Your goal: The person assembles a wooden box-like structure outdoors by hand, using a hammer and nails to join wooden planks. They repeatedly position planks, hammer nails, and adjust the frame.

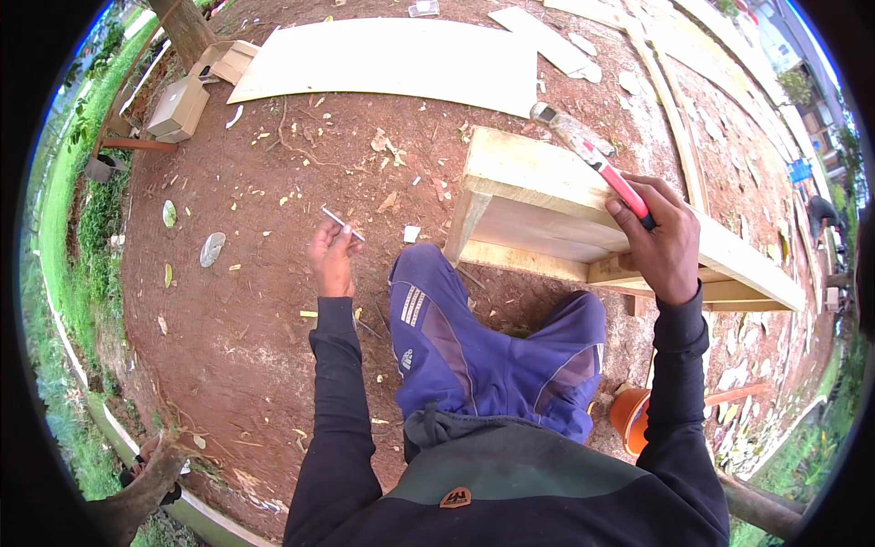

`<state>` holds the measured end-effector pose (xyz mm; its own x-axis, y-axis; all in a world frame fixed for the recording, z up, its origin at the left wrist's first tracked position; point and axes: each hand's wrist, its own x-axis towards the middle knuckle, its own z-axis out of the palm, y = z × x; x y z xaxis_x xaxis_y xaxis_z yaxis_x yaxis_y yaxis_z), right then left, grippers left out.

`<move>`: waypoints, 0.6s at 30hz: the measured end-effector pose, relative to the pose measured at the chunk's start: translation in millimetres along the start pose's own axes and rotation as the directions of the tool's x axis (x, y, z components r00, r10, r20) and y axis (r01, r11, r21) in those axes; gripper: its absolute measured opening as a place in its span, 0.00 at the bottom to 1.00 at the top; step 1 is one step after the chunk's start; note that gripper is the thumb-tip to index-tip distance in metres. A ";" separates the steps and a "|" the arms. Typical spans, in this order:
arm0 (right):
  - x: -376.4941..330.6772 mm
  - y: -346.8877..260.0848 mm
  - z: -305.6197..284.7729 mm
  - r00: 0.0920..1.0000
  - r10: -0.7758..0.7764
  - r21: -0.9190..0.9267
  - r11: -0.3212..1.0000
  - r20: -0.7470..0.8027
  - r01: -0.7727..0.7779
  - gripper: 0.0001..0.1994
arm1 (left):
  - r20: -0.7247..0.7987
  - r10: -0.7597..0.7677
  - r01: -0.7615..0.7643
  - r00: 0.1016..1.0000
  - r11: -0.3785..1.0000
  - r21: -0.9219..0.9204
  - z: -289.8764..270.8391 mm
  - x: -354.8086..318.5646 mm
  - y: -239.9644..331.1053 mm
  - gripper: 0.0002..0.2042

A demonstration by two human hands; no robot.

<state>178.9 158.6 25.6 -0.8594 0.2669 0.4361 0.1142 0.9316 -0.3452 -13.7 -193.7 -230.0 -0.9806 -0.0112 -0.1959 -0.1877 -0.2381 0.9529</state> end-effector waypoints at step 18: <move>-5.1 15.8 -4.1 0.998 -0.043 0.103 0.994 -0.038 0.047 0.16 | 0.621 0.441 -0.596 0.648 0.801 0.053 176.5 -56.8 179.5 0.08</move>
<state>187.1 173.1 21.4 -0.8440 0.2353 0.4820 0.0215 0.9127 -0.4080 -1.7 -64.4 -7.0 -0.7536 0.4910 0.4370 0.4311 -0.1326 0.8925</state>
